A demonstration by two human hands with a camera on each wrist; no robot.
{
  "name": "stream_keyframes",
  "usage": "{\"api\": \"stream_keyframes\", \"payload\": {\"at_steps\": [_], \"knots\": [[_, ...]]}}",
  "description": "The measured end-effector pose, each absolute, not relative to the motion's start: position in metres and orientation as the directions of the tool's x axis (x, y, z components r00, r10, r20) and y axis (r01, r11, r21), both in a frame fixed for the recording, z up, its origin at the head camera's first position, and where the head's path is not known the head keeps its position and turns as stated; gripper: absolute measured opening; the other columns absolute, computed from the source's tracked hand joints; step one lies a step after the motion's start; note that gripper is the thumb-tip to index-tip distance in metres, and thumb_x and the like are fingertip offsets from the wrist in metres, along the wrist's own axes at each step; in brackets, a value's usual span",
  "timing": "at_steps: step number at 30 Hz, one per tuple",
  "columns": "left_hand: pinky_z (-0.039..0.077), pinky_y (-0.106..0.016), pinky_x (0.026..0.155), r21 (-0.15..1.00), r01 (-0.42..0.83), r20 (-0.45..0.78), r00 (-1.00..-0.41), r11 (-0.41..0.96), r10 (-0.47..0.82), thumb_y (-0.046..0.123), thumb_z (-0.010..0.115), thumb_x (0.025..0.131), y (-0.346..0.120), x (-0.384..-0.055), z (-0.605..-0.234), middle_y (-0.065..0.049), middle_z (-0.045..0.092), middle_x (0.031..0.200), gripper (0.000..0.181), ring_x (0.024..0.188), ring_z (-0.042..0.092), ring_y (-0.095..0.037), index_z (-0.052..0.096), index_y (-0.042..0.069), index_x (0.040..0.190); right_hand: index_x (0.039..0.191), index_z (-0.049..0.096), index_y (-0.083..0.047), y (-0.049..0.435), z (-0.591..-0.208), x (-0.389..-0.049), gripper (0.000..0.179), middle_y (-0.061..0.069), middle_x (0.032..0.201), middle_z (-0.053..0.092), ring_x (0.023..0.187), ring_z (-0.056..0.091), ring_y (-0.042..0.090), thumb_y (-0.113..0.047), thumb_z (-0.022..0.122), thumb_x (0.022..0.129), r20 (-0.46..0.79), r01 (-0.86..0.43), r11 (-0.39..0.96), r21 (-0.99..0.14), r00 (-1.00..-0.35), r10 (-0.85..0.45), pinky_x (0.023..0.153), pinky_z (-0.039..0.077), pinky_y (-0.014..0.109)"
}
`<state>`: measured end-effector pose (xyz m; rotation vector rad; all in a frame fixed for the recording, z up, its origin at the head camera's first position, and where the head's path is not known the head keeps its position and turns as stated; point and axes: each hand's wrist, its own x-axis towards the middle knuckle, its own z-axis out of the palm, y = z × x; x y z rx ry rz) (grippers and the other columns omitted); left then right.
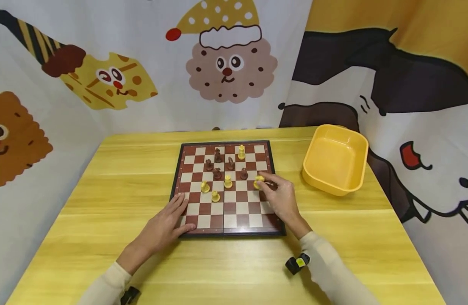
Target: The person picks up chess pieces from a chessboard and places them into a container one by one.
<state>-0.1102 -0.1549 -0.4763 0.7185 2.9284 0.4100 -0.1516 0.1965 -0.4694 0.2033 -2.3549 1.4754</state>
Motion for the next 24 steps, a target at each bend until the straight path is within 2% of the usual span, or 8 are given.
{"api": "stream_keyframes", "payload": {"at_steps": [8, 14, 19, 22, 24], "knots": [[0.03, -0.049, 0.117, 0.279, 0.446, -0.024, -0.882, 0.851, 0.47, 0.055, 0.062, 0.098, -0.155, -0.111, -0.474, -0.024, 0.029, 0.16, 0.085, 0.149, 0.024, -0.037, 0.04, -0.008, 0.151, 0.117, 0.075, 0.003, 0.205, -0.461, -0.156, 0.027, 0.018, 0.107, 0.073, 0.102, 0.069, 0.03, -0.003, 0.077, 0.091, 0.346, -0.272, 0.473, -0.838, -0.935, 0.075, 0.074, 0.054, 0.012], [0.03, -0.049, 0.117, 0.271, 0.442, -0.014, -0.886, 0.855, 0.463, 0.053, 0.063, 0.097, -0.156, -0.112, -0.473, -0.023, 0.029, 0.16, 0.084, 0.149, 0.024, -0.037, 0.041, -0.008, 0.151, 0.117, 0.074, 0.005, 0.215, -0.456, -0.162, 0.026, 0.019, 0.112, 0.073, 0.102, 0.069, 0.032, -0.002, 0.076, 0.092, 0.385, -0.309, 0.453, -0.837, -0.919, 0.084, 0.071, 0.054, 0.01], [0.029, -0.049, 0.117, 0.277, 0.447, -0.021, -0.882, 0.85, 0.471, 0.053, 0.063, 0.098, -0.155, -0.111, -0.473, -0.024, 0.029, 0.16, 0.084, 0.149, 0.024, -0.038, 0.04, -0.009, 0.151, 0.115, 0.074, 0.007, 0.227, -0.453, -0.163, 0.025, 0.021, 0.11, 0.072, 0.1, 0.069, 0.035, 0.003, 0.076, 0.09, 0.424, -0.342, 0.443, -0.828, -0.9, 0.098, 0.078, 0.053, 0.011], [0.029, -0.049, 0.117, 0.277, 0.449, -0.019, -0.882, 0.85, 0.471, 0.053, 0.063, 0.098, -0.155, -0.11, -0.474, -0.024, 0.029, 0.16, 0.085, 0.149, 0.025, -0.038, 0.04, -0.009, 0.151, 0.114, 0.074, 0.007, 0.236, -0.452, -0.164, 0.024, 0.02, 0.109, 0.073, 0.099, 0.07, 0.032, 0.003, 0.076, 0.09, 0.432, -0.338, 0.464, -0.819, -0.895, 0.11, 0.08, 0.053, 0.011], [0.029, -0.049, 0.117, 0.279, 0.449, -0.019, -0.881, 0.849, 0.473, 0.053, 0.063, 0.098, -0.155, -0.11, -0.474, -0.024, 0.029, 0.16, 0.084, 0.149, 0.025, -0.038, 0.04, -0.009, 0.151, 0.114, 0.074, 0.006, 0.243, -0.452, -0.165, 0.023, 0.019, 0.107, 0.074, 0.098, 0.07, 0.024, 0.001, 0.076, 0.091, 0.433, -0.324, 0.494, -0.807, -0.893, 0.121, 0.08, 0.053, 0.011]]}}
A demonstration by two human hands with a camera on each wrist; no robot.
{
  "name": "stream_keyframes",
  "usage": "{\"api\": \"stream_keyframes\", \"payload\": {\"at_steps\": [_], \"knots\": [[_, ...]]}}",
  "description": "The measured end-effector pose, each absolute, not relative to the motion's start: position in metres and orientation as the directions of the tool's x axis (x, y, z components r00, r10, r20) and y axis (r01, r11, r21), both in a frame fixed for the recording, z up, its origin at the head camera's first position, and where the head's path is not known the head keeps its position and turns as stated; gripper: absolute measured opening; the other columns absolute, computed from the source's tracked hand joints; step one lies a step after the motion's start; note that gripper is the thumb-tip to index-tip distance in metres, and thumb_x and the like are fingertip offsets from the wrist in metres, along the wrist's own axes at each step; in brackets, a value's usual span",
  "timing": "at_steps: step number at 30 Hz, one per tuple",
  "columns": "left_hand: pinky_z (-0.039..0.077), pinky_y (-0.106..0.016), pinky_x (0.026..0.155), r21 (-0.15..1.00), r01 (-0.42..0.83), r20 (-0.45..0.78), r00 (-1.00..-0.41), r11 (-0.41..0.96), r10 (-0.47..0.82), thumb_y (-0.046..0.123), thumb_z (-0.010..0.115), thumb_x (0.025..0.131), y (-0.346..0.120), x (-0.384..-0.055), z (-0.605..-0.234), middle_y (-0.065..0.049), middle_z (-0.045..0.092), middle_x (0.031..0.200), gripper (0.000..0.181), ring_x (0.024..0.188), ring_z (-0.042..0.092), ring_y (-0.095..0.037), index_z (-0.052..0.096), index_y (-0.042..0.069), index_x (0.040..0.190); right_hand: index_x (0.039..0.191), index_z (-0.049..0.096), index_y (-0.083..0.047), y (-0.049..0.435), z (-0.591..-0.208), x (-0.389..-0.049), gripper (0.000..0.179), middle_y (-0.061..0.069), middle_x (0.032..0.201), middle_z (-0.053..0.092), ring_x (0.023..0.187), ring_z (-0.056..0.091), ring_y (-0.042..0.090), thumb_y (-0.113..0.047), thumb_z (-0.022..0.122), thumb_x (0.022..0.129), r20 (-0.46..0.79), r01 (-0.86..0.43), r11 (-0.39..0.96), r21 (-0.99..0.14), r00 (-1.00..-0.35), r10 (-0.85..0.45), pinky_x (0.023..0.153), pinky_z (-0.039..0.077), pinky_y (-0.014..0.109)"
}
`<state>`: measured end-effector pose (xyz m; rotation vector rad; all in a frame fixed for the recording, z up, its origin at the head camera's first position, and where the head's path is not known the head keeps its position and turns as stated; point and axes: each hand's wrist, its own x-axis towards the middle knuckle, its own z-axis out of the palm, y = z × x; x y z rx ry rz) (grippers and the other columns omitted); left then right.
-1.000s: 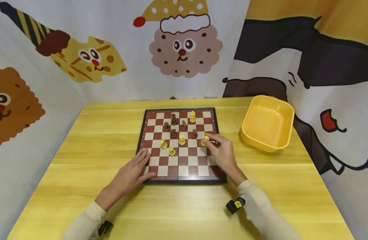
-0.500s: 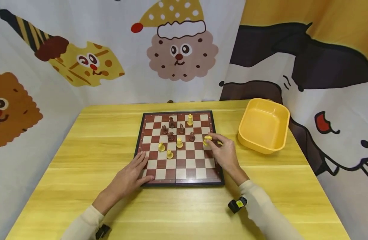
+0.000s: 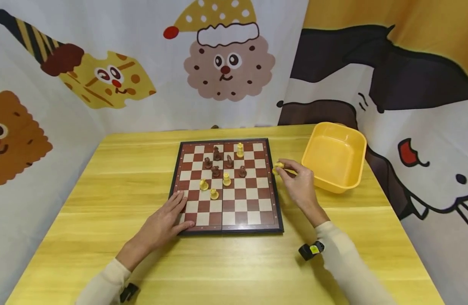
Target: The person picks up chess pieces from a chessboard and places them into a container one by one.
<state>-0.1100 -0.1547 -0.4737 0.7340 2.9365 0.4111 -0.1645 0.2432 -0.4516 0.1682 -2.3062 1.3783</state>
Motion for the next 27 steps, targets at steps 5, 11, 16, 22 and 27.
{"api": "stream_keyframes", "payload": {"at_steps": [5, 11, 16, 22, 27], "knots": [[0.029, -0.049, 0.118, 0.283, 0.459, -0.017, -0.876, 0.842, 0.482, 0.052, 0.062, 0.098, -0.153, -0.112, -0.472, -0.024, 0.029, 0.16, 0.084, 0.149, 0.025, -0.038, 0.039, -0.009, 0.151, 0.114, 0.074, 0.005, 0.266, -0.446, -0.168, 0.024, 0.018, 0.108, 0.073, 0.096, 0.064, -0.002, -0.002, 0.076, 0.092, 0.453, -0.295, 0.549, -0.782, -0.874, 0.175, 0.081, 0.052, 0.011], [0.029, -0.049, 0.118, 0.271, 0.453, -0.019, -0.88, 0.849, 0.475, 0.053, 0.063, 0.098, -0.154, -0.111, -0.474, -0.024, 0.029, 0.16, 0.084, 0.149, 0.025, -0.038, 0.039, -0.009, 0.151, 0.116, 0.075, 0.004, 0.288, -0.439, -0.171, 0.025, 0.018, 0.11, 0.073, 0.095, 0.062, -0.005, -0.008, 0.076, 0.093, 0.415, -0.209, 0.555, -0.805, -0.866, 0.277, 0.08, 0.053, 0.011], [0.028, -0.048, 0.118, 0.271, 0.46, -0.002, -0.878, 0.845, 0.478, 0.053, 0.062, 0.098, -0.155, -0.111, -0.475, -0.024, 0.029, 0.16, 0.084, 0.149, 0.025, -0.038, 0.039, -0.009, 0.151, 0.117, 0.075, 0.001, 0.302, -0.434, -0.172, 0.028, 0.014, 0.11, 0.073, 0.092, 0.063, -0.005, -0.012, 0.077, 0.093, 0.387, -0.154, 0.55, -0.821, -0.858, 0.338, 0.079, 0.053, 0.01], [0.029, -0.049, 0.118, 0.273, 0.473, 0.019, -0.873, 0.838, 0.487, 0.052, 0.063, 0.098, -0.156, -0.11, -0.475, -0.025, 0.03, 0.159, 0.084, 0.148, 0.026, -0.038, 0.04, -0.009, 0.15, 0.119, 0.075, 0.0, 0.317, -0.431, -0.172, 0.029, 0.005, 0.106, 0.074, 0.089, 0.062, -0.007, -0.011, 0.077, 0.092, 0.368, -0.102, 0.561, -0.821, -0.846, 0.385, 0.078, 0.052, 0.009], [0.028, -0.049, 0.118, 0.278, 0.459, 0.003, -0.879, 0.844, 0.477, 0.053, 0.062, 0.098, -0.157, -0.109, -0.475, -0.024, 0.029, 0.16, 0.084, 0.149, 0.026, -0.038, 0.04, -0.009, 0.151, 0.12, 0.074, 0.0, 0.325, -0.429, -0.172, 0.03, 0.0, 0.107, 0.072, 0.091, 0.062, -0.007, -0.015, 0.076, 0.093, 0.346, -0.049, 0.577, -0.816, -0.84, 0.418, 0.08, 0.051, 0.009]]}}
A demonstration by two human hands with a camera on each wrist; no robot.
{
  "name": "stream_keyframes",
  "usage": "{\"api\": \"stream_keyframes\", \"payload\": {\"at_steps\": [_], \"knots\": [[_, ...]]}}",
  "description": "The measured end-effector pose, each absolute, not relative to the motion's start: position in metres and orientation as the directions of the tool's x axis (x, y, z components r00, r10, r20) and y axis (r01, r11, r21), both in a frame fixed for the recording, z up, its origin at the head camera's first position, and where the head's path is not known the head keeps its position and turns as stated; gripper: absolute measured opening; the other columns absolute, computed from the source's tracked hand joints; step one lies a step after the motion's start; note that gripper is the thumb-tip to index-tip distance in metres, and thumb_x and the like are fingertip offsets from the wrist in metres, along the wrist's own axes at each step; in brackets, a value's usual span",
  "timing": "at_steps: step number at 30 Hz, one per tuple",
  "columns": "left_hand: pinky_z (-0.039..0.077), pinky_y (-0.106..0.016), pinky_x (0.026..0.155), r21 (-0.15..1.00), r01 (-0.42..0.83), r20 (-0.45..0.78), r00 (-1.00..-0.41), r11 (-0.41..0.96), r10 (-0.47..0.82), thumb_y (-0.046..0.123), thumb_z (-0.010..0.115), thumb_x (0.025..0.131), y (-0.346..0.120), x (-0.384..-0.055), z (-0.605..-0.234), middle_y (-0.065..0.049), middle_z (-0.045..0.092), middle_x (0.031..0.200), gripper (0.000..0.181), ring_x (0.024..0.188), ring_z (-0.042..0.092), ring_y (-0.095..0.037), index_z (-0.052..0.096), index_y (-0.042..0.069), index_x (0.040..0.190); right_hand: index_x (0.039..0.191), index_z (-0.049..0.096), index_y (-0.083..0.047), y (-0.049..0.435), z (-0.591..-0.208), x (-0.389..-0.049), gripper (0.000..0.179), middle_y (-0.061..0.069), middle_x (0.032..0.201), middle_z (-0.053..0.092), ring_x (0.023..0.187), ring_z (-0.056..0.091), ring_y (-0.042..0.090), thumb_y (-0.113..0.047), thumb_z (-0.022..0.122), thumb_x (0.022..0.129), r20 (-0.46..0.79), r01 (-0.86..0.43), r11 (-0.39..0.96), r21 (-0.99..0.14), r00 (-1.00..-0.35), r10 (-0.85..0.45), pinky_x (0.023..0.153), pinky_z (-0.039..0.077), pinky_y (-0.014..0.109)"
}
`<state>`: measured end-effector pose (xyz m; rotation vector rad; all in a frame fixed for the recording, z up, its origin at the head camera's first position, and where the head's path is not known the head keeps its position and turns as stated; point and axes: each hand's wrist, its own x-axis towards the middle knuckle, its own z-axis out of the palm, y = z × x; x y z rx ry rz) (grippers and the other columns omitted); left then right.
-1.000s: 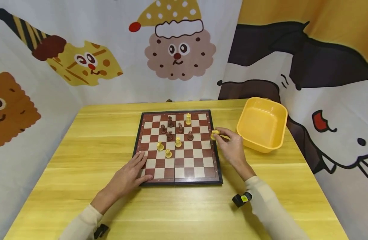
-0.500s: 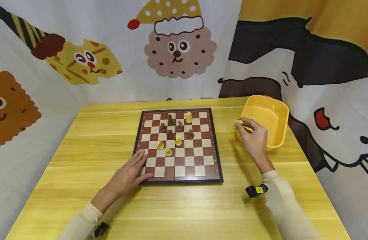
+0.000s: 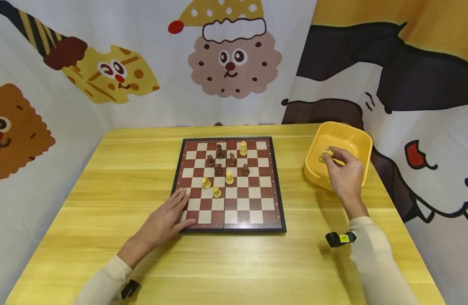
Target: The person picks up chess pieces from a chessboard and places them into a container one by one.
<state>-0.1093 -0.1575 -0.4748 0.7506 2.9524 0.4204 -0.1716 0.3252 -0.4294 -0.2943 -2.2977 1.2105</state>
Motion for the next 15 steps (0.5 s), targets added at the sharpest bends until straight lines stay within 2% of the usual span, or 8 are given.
{"api": "stream_keyframes", "payload": {"at_steps": [5, 8, 10, 12, 15], "knots": [[0.028, -0.048, 0.119, 0.275, 0.462, -0.002, -0.877, 0.844, 0.48, 0.054, 0.062, 0.098, -0.157, -0.11, -0.473, -0.024, 0.029, 0.16, 0.084, 0.149, 0.026, -0.038, 0.04, -0.009, 0.15, 0.12, 0.073, 0.002, 0.333, -0.43, -0.17, 0.032, 0.001, 0.108, 0.071, 0.092, 0.061, -0.005, -0.017, 0.074, 0.094, 0.333, -0.011, 0.589, -0.808, -0.832, 0.443, 0.082, 0.051, 0.01], [0.027, -0.048, 0.119, 0.275, 0.461, -0.005, -0.877, 0.844, 0.48, 0.054, 0.061, 0.099, -0.157, -0.11, -0.472, -0.024, 0.028, 0.16, 0.084, 0.149, 0.025, -0.038, 0.04, -0.009, 0.151, 0.125, 0.071, 0.001, 0.336, -0.43, -0.17, 0.036, 0.009, 0.115, 0.07, 0.1, 0.065, 0.004, -0.02, 0.073, 0.095, 0.316, 0.003, 0.606, -0.796, -0.851, 0.42, 0.085, 0.052, 0.012], [0.027, -0.048, 0.119, 0.275, 0.458, -0.004, -0.879, 0.846, 0.477, 0.054, 0.061, 0.098, -0.156, -0.11, -0.472, -0.024, 0.028, 0.16, 0.085, 0.149, 0.025, -0.038, 0.04, -0.009, 0.151, 0.137, 0.062, 0.002, 0.337, -0.43, -0.17, 0.049, 0.016, 0.13, 0.065, 0.116, 0.062, 0.017, -0.024, 0.072, 0.097, 0.276, 0.004, 0.627, -0.779, -0.896, 0.348, 0.095, 0.052, 0.022], [0.028, -0.048, 0.118, 0.277, 0.45, -0.008, -0.883, 0.849, 0.47, 0.054, 0.062, 0.098, -0.156, -0.11, -0.472, -0.023, 0.029, 0.161, 0.085, 0.149, 0.025, -0.037, 0.04, -0.008, 0.151, 0.147, 0.051, 0.003, 0.335, -0.431, -0.169, 0.059, 0.023, 0.142, 0.055, 0.13, 0.053, 0.033, -0.027, 0.069, 0.099, 0.242, -0.013, 0.649, -0.761, -0.933, 0.265, 0.106, 0.047, 0.039], [0.028, -0.048, 0.118, 0.27, 0.444, -0.012, -0.886, 0.854, 0.464, 0.054, 0.063, 0.097, -0.156, -0.109, -0.473, -0.023, 0.029, 0.16, 0.085, 0.149, 0.025, -0.037, 0.041, -0.008, 0.151, 0.154, 0.039, 0.004, 0.326, -0.433, -0.165, 0.069, 0.027, 0.152, 0.043, 0.137, 0.04, 0.046, -0.029, 0.067, 0.1, 0.211, -0.054, 0.648, -0.76, -0.963, 0.167, 0.11, 0.036, 0.061]]}}
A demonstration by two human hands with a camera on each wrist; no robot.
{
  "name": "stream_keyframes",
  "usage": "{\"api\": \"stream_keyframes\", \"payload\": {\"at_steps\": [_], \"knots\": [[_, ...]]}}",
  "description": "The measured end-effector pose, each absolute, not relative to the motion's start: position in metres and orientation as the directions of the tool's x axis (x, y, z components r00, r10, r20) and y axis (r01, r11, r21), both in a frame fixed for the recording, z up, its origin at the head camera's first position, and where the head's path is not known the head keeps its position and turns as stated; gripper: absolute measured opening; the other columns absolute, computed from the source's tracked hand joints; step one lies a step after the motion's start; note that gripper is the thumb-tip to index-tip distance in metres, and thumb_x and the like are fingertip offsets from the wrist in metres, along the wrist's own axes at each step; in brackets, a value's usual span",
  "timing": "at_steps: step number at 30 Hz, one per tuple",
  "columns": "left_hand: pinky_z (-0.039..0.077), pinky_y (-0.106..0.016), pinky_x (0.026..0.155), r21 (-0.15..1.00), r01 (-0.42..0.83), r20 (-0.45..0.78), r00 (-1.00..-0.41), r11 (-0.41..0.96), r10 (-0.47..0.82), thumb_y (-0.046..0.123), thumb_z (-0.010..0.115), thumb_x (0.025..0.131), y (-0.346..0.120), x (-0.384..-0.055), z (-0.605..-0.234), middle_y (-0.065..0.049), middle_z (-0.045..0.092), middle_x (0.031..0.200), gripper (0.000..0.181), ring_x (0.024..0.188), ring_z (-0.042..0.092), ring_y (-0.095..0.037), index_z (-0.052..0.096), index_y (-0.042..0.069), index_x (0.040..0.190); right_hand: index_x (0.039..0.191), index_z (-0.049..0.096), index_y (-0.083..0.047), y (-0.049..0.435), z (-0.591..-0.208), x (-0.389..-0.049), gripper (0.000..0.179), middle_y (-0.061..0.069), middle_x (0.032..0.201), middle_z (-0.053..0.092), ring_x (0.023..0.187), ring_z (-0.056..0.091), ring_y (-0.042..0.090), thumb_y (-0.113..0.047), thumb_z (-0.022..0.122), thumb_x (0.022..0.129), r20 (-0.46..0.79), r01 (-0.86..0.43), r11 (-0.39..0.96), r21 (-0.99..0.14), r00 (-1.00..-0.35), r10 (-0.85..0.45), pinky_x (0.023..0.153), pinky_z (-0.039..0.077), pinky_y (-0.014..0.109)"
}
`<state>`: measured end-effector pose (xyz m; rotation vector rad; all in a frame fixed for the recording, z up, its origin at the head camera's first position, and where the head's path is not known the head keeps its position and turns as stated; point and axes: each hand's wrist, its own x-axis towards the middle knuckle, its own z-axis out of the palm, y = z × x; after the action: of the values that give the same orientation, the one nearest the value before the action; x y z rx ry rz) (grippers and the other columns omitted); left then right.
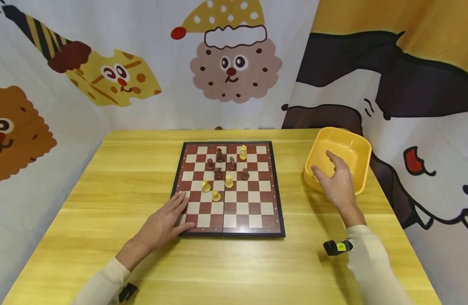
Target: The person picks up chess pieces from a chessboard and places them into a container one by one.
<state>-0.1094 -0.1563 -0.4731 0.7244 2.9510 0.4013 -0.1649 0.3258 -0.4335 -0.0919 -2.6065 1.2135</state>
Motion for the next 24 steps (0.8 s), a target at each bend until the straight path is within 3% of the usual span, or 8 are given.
{"api": "stream_keyframes", "payload": {"at_steps": [4, 10, 13, 19, 24], "knots": [[0.029, -0.048, 0.118, 0.264, 0.446, -0.006, -0.886, 0.855, 0.464, 0.055, 0.063, 0.097, -0.157, -0.109, -0.474, -0.023, 0.03, 0.16, 0.086, 0.149, 0.026, -0.037, 0.041, -0.008, 0.151, 0.151, 0.044, 0.004, 0.307, -0.433, -0.163, 0.065, 0.025, 0.15, 0.045, 0.135, 0.042, 0.046, -0.029, 0.067, 0.101, 0.209, -0.1, 0.612, -0.785, -0.972, 0.11, 0.108, 0.037, 0.063], [0.031, -0.048, 0.116, 0.25, 0.45, 0.004, -0.886, 0.857, 0.464, 0.056, 0.064, 0.096, -0.157, -0.108, -0.474, -0.023, 0.033, 0.159, 0.086, 0.148, 0.028, -0.037, 0.042, -0.007, 0.15, 0.15, 0.044, 0.004, 0.291, -0.428, -0.171, 0.062, 0.025, 0.148, 0.046, 0.135, 0.044, 0.042, -0.029, 0.066, 0.102, 0.124, -0.151, 0.572, -0.806, -0.988, -0.087, 0.106, 0.04, 0.059], [0.032, -0.047, 0.116, 0.238, 0.457, 0.011, -0.884, 0.857, 0.468, 0.056, 0.064, 0.096, -0.157, -0.109, -0.474, -0.023, 0.034, 0.159, 0.085, 0.148, 0.029, -0.037, 0.043, -0.007, 0.15, 0.146, 0.048, 0.005, 0.285, -0.432, -0.175, 0.056, 0.024, 0.144, 0.051, 0.133, 0.047, 0.039, -0.024, 0.066, 0.102, 0.137, -0.185, 0.54, -0.821, -0.982, -0.129, 0.106, 0.043, 0.051], [0.032, -0.048, 0.116, 0.249, 0.458, 0.007, -0.882, 0.853, 0.471, 0.056, 0.064, 0.096, -0.157, -0.107, -0.472, -0.024, 0.033, 0.159, 0.086, 0.148, 0.029, -0.038, 0.043, -0.007, 0.15, 0.142, 0.055, 0.003, 0.274, -0.443, -0.179, 0.048, 0.021, 0.137, 0.059, 0.126, 0.055, 0.035, -0.021, 0.066, 0.102, 0.149, -0.206, 0.455, -0.866, -0.976, -0.159, 0.098, 0.045, 0.014], [0.033, -0.049, 0.115, 0.251, 0.474, 0.031, -0.875, 0.844, 0.483, 0.055, 0.066, 0.095, -0.157, -0.108, -0.472, -0.024, 0.035, 0.158, 0.085, 0.147, 0.03, -0.038, 0.045, -0.008, 0.149, 0.138, 0.059, 0.004, 0.265, -0.454, -0.185, 0.044, 0.023, 0.132, 0.063, 0.123, 0.059, 0.028, -0.017, 0.068, 0.101, 0.147, -0.195, 0.318, -0.928, -0.974, -0.17, 0.096, 0.046, 0.015]]}}
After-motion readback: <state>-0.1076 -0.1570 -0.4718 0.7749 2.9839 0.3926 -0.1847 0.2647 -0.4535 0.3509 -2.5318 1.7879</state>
